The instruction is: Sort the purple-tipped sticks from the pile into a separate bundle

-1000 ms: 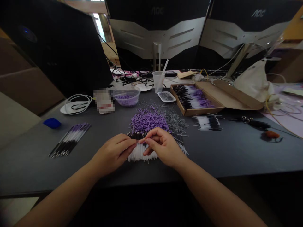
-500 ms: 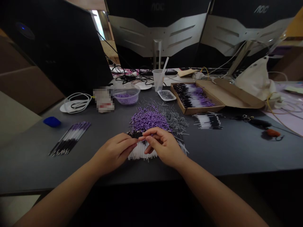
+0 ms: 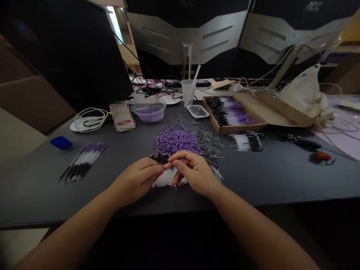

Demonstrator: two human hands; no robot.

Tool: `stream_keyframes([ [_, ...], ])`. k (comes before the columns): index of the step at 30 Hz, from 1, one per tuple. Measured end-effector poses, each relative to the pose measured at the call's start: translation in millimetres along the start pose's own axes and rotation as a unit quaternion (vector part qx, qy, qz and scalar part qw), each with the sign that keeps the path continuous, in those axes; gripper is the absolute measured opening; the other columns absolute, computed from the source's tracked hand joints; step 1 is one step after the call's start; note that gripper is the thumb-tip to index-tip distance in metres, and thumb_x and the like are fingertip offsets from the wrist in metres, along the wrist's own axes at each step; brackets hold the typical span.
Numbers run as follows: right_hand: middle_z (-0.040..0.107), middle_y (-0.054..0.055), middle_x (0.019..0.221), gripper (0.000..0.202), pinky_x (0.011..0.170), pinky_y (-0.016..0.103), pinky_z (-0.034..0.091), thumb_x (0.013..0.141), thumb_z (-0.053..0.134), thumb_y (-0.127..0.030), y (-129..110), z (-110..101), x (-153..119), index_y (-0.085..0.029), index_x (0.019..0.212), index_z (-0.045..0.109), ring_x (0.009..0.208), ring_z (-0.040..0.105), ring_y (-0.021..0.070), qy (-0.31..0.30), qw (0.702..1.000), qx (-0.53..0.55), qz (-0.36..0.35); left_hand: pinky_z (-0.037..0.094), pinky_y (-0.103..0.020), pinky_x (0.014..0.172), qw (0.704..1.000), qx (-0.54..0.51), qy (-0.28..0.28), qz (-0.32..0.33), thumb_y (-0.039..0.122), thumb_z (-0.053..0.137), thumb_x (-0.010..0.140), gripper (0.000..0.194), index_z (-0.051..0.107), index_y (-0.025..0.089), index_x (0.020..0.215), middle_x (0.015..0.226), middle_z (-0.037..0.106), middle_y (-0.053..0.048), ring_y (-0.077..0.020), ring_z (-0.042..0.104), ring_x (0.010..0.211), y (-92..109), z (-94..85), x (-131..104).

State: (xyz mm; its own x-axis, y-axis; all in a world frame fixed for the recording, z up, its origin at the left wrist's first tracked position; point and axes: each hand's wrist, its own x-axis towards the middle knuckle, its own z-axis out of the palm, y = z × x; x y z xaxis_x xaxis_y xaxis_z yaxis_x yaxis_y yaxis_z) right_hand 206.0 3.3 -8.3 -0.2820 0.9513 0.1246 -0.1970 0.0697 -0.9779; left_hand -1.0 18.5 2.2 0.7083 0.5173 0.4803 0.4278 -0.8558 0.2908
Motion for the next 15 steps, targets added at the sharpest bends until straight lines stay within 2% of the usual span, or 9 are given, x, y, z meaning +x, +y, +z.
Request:
stream_keyframes([
  [4, 0.073, 0.001, 0.086, 0.013, 0.049, 0.022, 0.054, 0.086, 0.062, -0.03, 0.2, -1.7, 0.3, -0.019, 0.092, 0.062, 0.049, 0.066, 0.0096, -0.018, 0.999, 0.031, -0.003, 0.045, -0.026, 0.068, 1.0, -0.006, 0.009, -0.008, 0.015, 0.046, 0.093, 0.018, 0.063, 0.012, 0.095, 0.082, 0.061, -0.006, -0.0137, 0.055, 0.076, 0.2, 1.3, 0.6],
  [15, 0.072, 0.0, 0.084, 0.013, 0.048, 0.022, 0.055, 0.086, 0.063, -0.03, -0.5, -0.8, -0.7, -0.019, 0.091, 0.061, 0.049, 0.066, 0.0095, -0.023, 0.998, 0.049, 0.008, 0.044, -0.025, 0.07, 1.0, -0.024, -0.016, -0.005, 0.012, 0.045, 0.092, 0.02, 0.06, 0.014, 0.104, 0.086, 0.061, -0.005, -0.014, 0.054, 0.078, -0.5, 3.0, -1.7],
])
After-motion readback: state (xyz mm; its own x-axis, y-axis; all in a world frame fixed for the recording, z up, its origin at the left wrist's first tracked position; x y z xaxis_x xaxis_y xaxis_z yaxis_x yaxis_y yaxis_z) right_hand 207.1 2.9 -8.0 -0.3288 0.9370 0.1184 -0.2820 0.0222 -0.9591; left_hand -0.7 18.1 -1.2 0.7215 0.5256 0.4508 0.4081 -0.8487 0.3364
